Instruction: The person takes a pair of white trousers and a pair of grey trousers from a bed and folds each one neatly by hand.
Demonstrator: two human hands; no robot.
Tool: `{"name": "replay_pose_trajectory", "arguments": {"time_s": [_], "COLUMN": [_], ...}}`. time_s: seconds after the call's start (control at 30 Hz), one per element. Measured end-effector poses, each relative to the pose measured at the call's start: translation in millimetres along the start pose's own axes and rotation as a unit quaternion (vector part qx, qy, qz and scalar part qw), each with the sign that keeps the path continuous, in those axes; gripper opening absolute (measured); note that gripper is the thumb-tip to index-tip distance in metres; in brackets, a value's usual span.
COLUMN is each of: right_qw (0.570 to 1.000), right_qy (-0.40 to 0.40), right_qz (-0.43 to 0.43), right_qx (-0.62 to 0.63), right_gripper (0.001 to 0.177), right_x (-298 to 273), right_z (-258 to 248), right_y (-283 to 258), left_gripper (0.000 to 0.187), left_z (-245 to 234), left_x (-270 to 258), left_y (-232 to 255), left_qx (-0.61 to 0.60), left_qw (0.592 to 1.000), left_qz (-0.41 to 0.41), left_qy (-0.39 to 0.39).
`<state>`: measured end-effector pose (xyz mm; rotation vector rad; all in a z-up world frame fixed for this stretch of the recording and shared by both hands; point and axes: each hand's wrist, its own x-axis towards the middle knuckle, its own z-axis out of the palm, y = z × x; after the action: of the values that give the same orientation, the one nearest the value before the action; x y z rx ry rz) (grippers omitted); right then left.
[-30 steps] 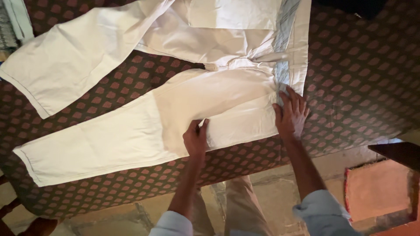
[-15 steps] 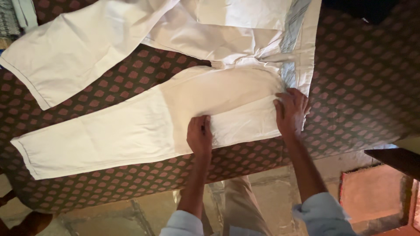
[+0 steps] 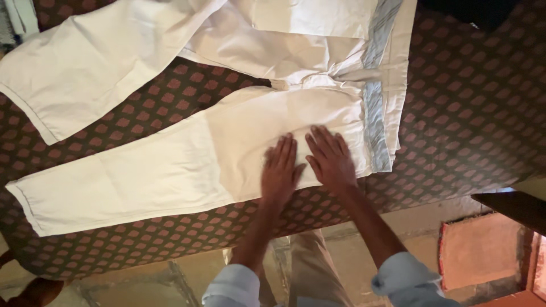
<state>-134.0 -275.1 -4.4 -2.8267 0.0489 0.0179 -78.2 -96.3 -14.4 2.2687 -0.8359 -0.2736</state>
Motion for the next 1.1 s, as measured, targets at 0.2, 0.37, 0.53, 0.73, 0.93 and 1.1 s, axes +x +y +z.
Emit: {"name": "replay_pose_trajectory", "arguments": {"time_s": [0.2,0.37,0.53,0.73,0.93,1.1], "right_qw": [0.992,0.989,0.904,0.678,0.683,0.746], "right_qy": [-0.036,0.089,0.222,0.178,0.138,0.193], "right_qz": [0.105,0.119,0.196,0.362,0.378,0.364], "right_qx": [-0.067,-0.002,0.308,0.614,0.609,0.523], "right_gripper": [0.082,0.067,0.071,0.085,0.051,0.049], "right_x": [14,20,84,168,169,143], "right_z": [-30,-40,-67,-91,-102,-111], "right_y": [26,46,94,153,199,214], "left_gripper": [0.076,0.055,0.025,0.057,0.070,0.041], "left_z": [-34,-55,-71,-101,-126,-131], "left_x": [11,17,98,227,289,285], "left_y": [-1,-11,-37,-81,-139,-141], "left_qx": [0.140,0.069,0.002,0.019,0.093,0.107], "left_qw": [0.988,0.997,0.986,0.981,0.983,0.978], "left_qz": [-0.012,0.036,-0.035,-0.034,-0.074,-0.074], "left_qy": [-0.062,-0.001,0.166,0.189,0.139,0.161]}}
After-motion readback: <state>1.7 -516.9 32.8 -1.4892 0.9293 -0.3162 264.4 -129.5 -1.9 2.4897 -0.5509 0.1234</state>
